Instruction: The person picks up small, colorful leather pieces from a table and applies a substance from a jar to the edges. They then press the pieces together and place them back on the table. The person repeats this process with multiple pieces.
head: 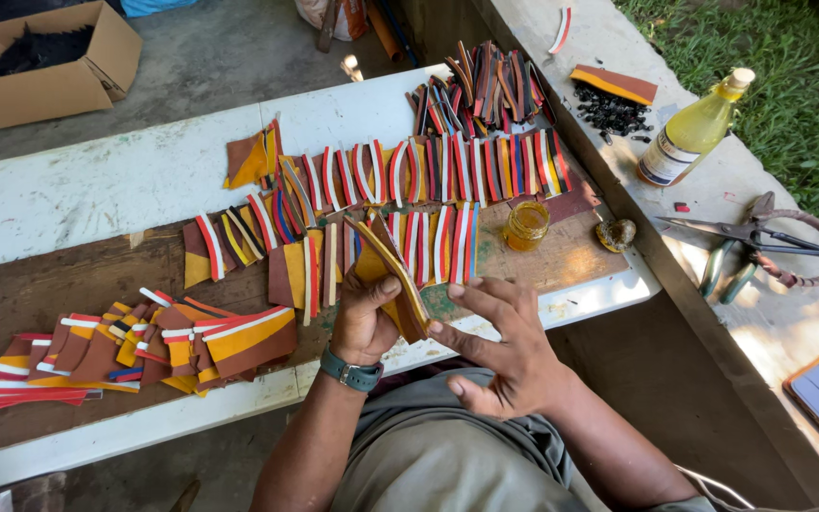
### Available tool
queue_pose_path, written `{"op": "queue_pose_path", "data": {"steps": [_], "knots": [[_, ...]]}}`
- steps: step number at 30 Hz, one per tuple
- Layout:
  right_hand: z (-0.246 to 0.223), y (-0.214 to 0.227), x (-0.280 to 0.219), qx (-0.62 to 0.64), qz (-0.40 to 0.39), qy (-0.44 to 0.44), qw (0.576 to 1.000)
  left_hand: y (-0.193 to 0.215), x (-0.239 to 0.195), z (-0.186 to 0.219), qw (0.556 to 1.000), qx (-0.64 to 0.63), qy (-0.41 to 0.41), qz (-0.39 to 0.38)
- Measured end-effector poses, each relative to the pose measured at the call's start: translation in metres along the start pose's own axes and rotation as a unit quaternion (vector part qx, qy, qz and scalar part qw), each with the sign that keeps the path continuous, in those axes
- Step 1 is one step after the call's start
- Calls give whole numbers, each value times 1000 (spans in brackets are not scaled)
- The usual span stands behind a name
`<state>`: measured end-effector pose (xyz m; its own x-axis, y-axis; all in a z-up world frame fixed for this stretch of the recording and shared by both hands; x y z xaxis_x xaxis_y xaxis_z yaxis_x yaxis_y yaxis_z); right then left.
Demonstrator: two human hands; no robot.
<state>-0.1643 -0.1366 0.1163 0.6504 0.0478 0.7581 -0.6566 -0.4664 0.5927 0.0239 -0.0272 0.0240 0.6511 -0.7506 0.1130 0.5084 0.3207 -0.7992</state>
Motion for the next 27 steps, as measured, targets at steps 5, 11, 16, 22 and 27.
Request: {"op": "queue_pose_path", "data": {"steps": [5,11,16,22,27], "knots": [[-4,0,-5,-45,22,-18,999,2,-1,-4,1000,-8,10,-7],[-5,1,0,26,22,-22,999,-3,1,1,1000,8,-26,0],[-7,-11,-10,87,28,-70,993,-4,3,1,999,-13,-33,-5],[-14,-3,-5,91,41,-97,990,-4,0,2,999,-11,-27,-23],[2,-4,14,0,29,-74,997,-14,-11,1,999,16,27,-43]]}}
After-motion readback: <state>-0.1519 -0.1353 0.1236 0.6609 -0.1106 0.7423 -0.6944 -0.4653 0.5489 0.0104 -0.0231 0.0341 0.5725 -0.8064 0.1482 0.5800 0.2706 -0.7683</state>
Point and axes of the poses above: each hand's wrist, its own x-axis towards the middle knuckle, its own y-axis out of the back of the hand, z = x × y, the point moved 3 cm from there along x, towards the middle knuckle, and after that the axes turned 2 degrees about z, right-handed, at the moved point
